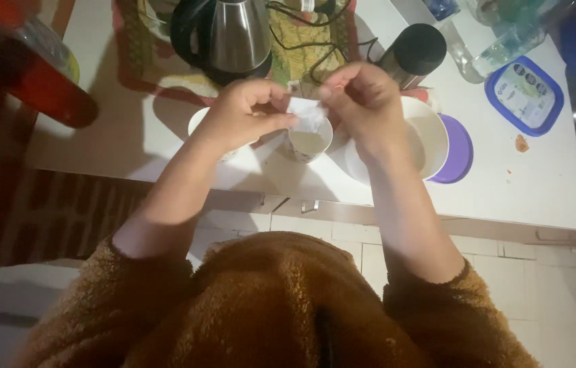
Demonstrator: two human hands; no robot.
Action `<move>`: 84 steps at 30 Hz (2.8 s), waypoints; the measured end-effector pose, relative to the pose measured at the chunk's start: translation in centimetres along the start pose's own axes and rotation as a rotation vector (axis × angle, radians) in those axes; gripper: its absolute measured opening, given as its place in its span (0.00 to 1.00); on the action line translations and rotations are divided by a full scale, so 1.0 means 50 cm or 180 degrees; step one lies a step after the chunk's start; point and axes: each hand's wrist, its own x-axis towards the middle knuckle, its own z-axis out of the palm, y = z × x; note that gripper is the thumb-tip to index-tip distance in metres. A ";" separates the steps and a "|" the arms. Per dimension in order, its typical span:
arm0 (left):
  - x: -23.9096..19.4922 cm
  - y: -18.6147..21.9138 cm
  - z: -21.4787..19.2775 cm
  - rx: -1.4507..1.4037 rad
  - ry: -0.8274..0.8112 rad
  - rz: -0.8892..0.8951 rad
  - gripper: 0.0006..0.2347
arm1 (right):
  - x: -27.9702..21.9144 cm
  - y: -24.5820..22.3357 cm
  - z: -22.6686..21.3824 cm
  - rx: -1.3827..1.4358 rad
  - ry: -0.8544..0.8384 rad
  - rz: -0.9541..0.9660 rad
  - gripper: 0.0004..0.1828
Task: The recorder washes a mug, dries it, and prepares a tea with milk.
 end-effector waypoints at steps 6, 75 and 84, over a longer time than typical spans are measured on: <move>0.008 -0.037 -0.023 -0.0712 0.0604 -0.0146 0.09 | -0.007 0.010 -0.029 0.0534 0.0404 0.0044 0.06; -0.097 -0.250 0.301 -0.1955 0.0104 -0.1262 0.14 | -0.246 0.097 -0.379 -0.1300 0.1058 0.1234 0.17; -0.237 -0.179 0.326 -0.2853 0.0444 0.0046 0.43 | -0.243 0.041 -0.183 -0.0471 -0.0479 0.0905 0.14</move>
